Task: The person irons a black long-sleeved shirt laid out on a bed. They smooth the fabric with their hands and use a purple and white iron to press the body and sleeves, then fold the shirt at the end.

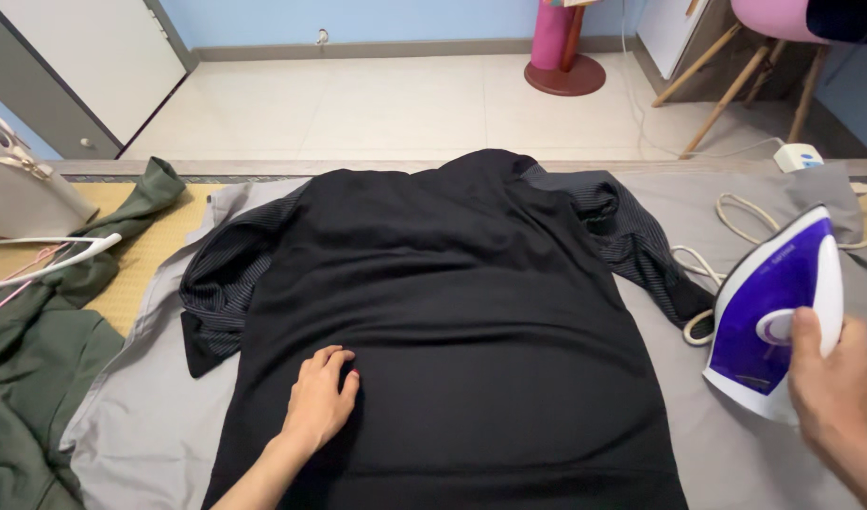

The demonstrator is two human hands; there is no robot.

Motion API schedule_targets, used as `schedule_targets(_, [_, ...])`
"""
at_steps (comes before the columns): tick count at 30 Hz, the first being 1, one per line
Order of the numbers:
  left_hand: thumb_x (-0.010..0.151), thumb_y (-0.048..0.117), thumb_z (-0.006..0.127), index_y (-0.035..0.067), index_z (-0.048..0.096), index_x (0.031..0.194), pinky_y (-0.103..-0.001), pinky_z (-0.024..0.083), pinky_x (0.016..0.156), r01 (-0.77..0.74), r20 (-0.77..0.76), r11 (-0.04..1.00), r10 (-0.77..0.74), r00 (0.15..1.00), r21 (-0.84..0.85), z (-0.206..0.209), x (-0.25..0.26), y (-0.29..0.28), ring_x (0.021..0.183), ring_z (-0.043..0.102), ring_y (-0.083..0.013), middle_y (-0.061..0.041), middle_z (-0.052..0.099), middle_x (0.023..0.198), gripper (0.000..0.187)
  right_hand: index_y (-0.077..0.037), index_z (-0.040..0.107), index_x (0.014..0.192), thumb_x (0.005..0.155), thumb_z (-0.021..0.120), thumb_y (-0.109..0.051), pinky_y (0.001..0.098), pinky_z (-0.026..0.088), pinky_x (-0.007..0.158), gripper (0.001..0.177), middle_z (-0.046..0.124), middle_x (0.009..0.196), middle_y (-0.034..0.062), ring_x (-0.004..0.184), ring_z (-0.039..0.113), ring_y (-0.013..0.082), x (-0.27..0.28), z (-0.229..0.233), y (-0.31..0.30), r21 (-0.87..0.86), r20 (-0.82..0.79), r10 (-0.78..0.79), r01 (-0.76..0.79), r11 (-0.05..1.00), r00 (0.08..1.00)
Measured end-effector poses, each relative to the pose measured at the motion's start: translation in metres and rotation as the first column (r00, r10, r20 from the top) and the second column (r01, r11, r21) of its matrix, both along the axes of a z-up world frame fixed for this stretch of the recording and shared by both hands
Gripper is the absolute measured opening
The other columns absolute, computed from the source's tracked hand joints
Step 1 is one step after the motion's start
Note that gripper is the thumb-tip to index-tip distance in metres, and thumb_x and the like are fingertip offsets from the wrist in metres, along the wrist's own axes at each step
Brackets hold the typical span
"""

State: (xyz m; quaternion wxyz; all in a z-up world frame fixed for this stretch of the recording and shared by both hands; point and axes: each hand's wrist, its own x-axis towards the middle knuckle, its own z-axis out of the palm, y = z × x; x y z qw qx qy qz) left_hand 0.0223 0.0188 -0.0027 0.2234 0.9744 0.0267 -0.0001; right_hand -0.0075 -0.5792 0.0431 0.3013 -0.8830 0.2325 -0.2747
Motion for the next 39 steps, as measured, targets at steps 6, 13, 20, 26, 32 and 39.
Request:
schedule_targets(6, [0.089, 0.031, 0.067, 0.013, 0.068, 0.122, -0.039, 0.044, 0.111, 0.092, -0.159, 0.995, -0.086, 0.984, 0.033, -0.003, 0.008, 0.022, 0.132, 0.053, -0.03, -0.007, 0.056, 0.142, 0.038, 0.008, 0.043, 0.129, 0.116, 0.05, -0.038, 0.052, 0.047, 0.09, 0.049, 0.063, 0.111, 0.0312, 0.103, 0.063, 0.0427, -0.035, -0.003, 0.031, 0.041, -0.006, -0.033, 0.034, 0.999, 0.999])
schedule_targets(13, [0.09, 0.034, 0.067, 0.014, 0.069, 0.124, -0.036, 0.047, 0.111, 0.184, -0.413, 0.981, -0.145, 0.899, 0.055, 0.018, 0.001, 0.061, 0.131, 0.058, -0.0282, -0.006, 0.058, 0.141, 0.04, 0.01, 0.039, 0.127, 0.125, 0.053, -0.038, 0.0497, 0.049, 0.1, 0.05, 0.071, 0.106, 0.0269, 0.103, 0.069, 0.0413, -0.062, -0.077, 0.009, 0.075, 0.038, -0.055, 0.052, 0.996, 0.998])
schedule_targets(20, [0.091, 0.036, 0.064, 0.015, 0.072, 0.121, -0.037, 0.048, 0.109, 0.347, -0.539, 0.931, -0.234, 0.81, 0.118, 0.064, -0.015, 0.078, 0.126, 0.061, -0.0292, -0.01, 0.065, 0.13, 0.037, 0.014, 0.04, 0.132, 0.113, 0.066, -0.035, 0.0516, 0.049, 0.098, 0.058, 0.067, 0.112, 0.0334, 0.106, 0.066, 0.0474, -0.086, -0.118, 0.008, -0.038, 0.033, -0.145, 0.146, 0.989, 0.989])
schedule_targets(26, [0.089, 0.033, 0.066, 0.014, 0.07, 0.124, -0.034, 0.054, 0.104, 0.254, -0.571, 0.966, -0.181, 0.801, 0.048, 0.079, -0.044, 0.123, 0.118, 0.07, -0.0236, -0.008, 0.073, 0.122, 0.039, 0.015, 0.048, 0.124, 0.099, 0.08, -0.031, 0.048, 0.052, 0.097, 0.061, 0.068, 0.116, 0.0315, 0.105, 0.069, 0.0406, -0.09, -0.149, -0.008, 0.008, 0.015, -0.192, 0.191, 0.981, 0.981])
schedule_targets(32, [0.085, 0.031, 0.072, 0.014, 0.069, 0.126, -0.034, 0.058, 0.099, -0.024, -0.447, 0.998, -0.007, 0.894, -0.064, -0.014, -0.064, 0.194, 0.113, 0.075, -0.0225, -0.009, 0.075, 0.122, 0.045, 0.018, 0.049, 0.123, 0.09, 0.075, -0.007, 0.0366, 0.056, 0.087, 0.049, 0.066, 0.11, 0.0242, 0.101, 0.07, 0.0278, -0.095, -0.177, 0.017, 0.394, 0.216, -0.148, 0.053, 0.918, 0.965])
schedule_targets(39, [0.077, 0.035, 0.081, 0.009, 0.066, 0.129, -0.039, 0.056, 0.096, -0.374, -0.118, 0.927, 0.37, 0.922, -0.015, -0.116, -0.075, 0.2, 0.105, 0.072, -0.0293, -0.018, 0.066, 0.123, 0.06, 0.004, 0.069, 0.123, 0.09, 0.076, -0.031, 0.0419, 0.054, 0.091, 0.048, 0.074, 0.1, 0.0239, 0.096, 0.072, 0.0313, -0.065, -0.163, 0.052, 0.334, -0.397, -0.035, 0.18, 0.925, 0.917])
